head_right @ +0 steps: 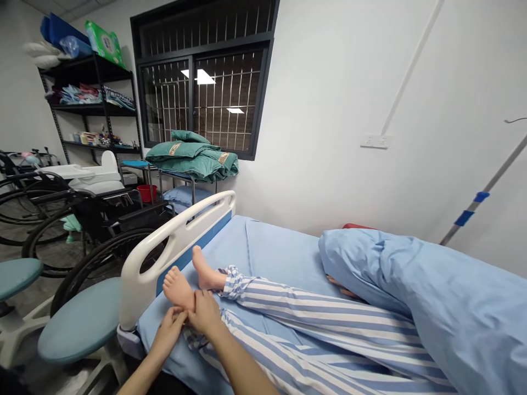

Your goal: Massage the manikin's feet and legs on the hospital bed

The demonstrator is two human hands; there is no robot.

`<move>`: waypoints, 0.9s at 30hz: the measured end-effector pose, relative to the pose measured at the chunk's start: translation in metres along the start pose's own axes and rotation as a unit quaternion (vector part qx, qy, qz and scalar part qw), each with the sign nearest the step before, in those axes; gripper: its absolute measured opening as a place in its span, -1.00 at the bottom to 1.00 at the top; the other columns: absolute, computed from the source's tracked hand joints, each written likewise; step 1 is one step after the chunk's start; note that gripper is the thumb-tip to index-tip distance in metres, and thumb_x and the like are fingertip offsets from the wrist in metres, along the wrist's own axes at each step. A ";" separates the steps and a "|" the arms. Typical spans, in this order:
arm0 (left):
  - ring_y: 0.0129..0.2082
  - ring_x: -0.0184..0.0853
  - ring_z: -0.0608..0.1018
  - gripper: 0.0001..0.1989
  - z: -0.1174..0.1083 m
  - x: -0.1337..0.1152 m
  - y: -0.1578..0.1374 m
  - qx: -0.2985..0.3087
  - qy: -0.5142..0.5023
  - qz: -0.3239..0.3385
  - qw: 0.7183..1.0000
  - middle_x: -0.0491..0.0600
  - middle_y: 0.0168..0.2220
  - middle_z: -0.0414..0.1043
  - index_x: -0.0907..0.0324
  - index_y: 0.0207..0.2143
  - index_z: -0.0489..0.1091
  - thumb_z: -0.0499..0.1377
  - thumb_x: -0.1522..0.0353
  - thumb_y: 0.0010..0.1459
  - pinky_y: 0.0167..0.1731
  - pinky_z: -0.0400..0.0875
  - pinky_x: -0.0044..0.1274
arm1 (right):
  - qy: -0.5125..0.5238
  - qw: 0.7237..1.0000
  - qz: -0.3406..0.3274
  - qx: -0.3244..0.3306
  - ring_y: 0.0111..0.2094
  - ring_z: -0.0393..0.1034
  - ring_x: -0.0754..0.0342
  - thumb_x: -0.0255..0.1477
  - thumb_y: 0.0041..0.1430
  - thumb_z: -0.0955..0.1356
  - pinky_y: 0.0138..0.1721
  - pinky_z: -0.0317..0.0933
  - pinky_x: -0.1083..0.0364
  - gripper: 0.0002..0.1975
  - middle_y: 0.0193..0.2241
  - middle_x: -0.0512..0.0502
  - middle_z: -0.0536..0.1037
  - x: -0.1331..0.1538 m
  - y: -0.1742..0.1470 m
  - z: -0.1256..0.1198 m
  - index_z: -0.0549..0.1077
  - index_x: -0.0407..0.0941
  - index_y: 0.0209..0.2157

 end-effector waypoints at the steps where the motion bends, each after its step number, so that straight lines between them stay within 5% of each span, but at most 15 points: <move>1: -0.25 -0.20 0.50 -0.67 -0.005 -0.009 0.000 0.009 0.001 0.033 0.999 0.02 -0.34 0.48 0.19 -0.29 0.32 0.10 0.16 -0.06 -0.23 0.36 -0.47 | 0.015 1.000 0.005 -0.015 -0.10 0.25 -0.07 -0.34 -0.01 0.27 -0.09 0.15 0.04 -0.65 -0.15 -0.17 0.41 -0.003 0.004 -0.004 0.28 -0.11 -0.13; 5: -0.27 -0.24 0.50 -0.71 -0.020 -0.052 0.002 0.045 0.036 0.151 0.987 -0.01 -0.35 0.47 0.18 -0.35 0.35 0.05 0.17 -0.02 -0.24 0.35 -0.49 | 0.038 0.997 0.027 -0.057 -0.11 0.24 0.00 -0.45 0.00 0.23 -0.12 0.11 0.09 -0.65 -0.14 -0.16 0.40 -0.014 0.025 -0.024 0.26 -0.15 -0.11; 9: -0.22 -0.29 0.47 -0.73 -0.037 -0.101 0.013 0.001 0.128 0.257 0.958 -0.03 -0.25 0.45 0.16 -0.27 0.35 -0.01 0.24 0.04 -0.14 0.31 -0.45 | -0.006 0.997 0.052 -0.061 -0.16 0.26 -0.02 -0.44 0.02 0.22 -0.17 0.09 0.08 -0.69 -0.18 -0.21 0.41 -0.027 0.049 -0.033 0.28 -0.19 -0.15; 16: -0.15 -0.31 0.44 -0.68 -0.032 -0.162 0.059 -0.070 0.293 0.320 0.898 0.03 -0.13 0.40 0.20 -0.12 0.30 -0.03 0.32 0.08 -0.10 0.29 -0.47 | -0.056 0.996 0.076 0.005 -0.22 0.36 -0.10 -0.35 -0.06 0.29 -0.23 0.15 0.03 -0.62 -0.23 -0.24 0.45 -0.047 0.087 -0.011 0.28 -0.19 -0.16; 19: -0.03 -0.21 0.37 -0.57 -0.015 -0.173 0.087 -0.088 0.398 0.307 0.860 0.17 -0.01 0.30 0.32 0.03 0.17 -0.05 0.36 0.10 -0.05 0.23 -0.42 | -0.049 0.990 0.108 0.079 -0.25 0.40 -0.11 -0.27 -0.11 0.33 -0.30 0.18 0.04 -0.56 -0.24 -0.21 0.47 -0.059 0.097 -0.005 0.27 -0.14 -0.15; 21: -0.05 -0.21 0.40 -0.57 -0.001 -0.172 0.107 -0.049 0.455 0.275 0.846 0.21 -0.05 0.33 0.37 0.04 0.12 -0.08 0.44 0.10 -0.09 0.25 -0.43 | -0.046 0.985 0.117 0.121 -0.24 0.41 -0.11 -0.23 -0.20 0.39 -0.32 0.19 0.06 -0.48 -0.25 -0.18 0.49 -0.066 0.101 -0.002 0.26 -0.11 -0.15; 24: -0.11 -0.24 0.44 -0.65 0.019 -0.164 0.132 0.031 0.507 0.249 0.824 0.19 -0.14 0.40 0.35 -0.05 0.21 -0.08 0.47 0.09 -0.15 0.28 -0.49 | -0.059 0.984 0.121 0.115 -0.22 0.41 -0.13 -0.20 -0.33 0.44 -0.31 0.21 0.05 -0.36 -0.25 -0.17 0.50 -0.074 0.104 0.003 0.23 -0.10 -0.15; 27: -0.16 -0.22 0.47 -0.71 0.028 -0.162 0.147 0.042 0.548 0.242 0.800 0.19 -0.18 0.40 0.31 -0.16 0.30 -0.03 0.37 0.10 -0.21 0.31 -0.48 | -0.071 0.987 0.116 0.089 -0.21 0.41 -0.14 -0.19 -0.37 0.46 -0.30 0.22 0.04 -0.33 -0.23 -0.18 0.49 -0.077 0.103 0.007 0.22 -0.11 -0.16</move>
Point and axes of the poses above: each hand's wrist, its own y-axis towards the middle knuckle, its own z-axis out of the palm, x = y × z, the point moved 4 cm from there along y, towards the middle knuckle
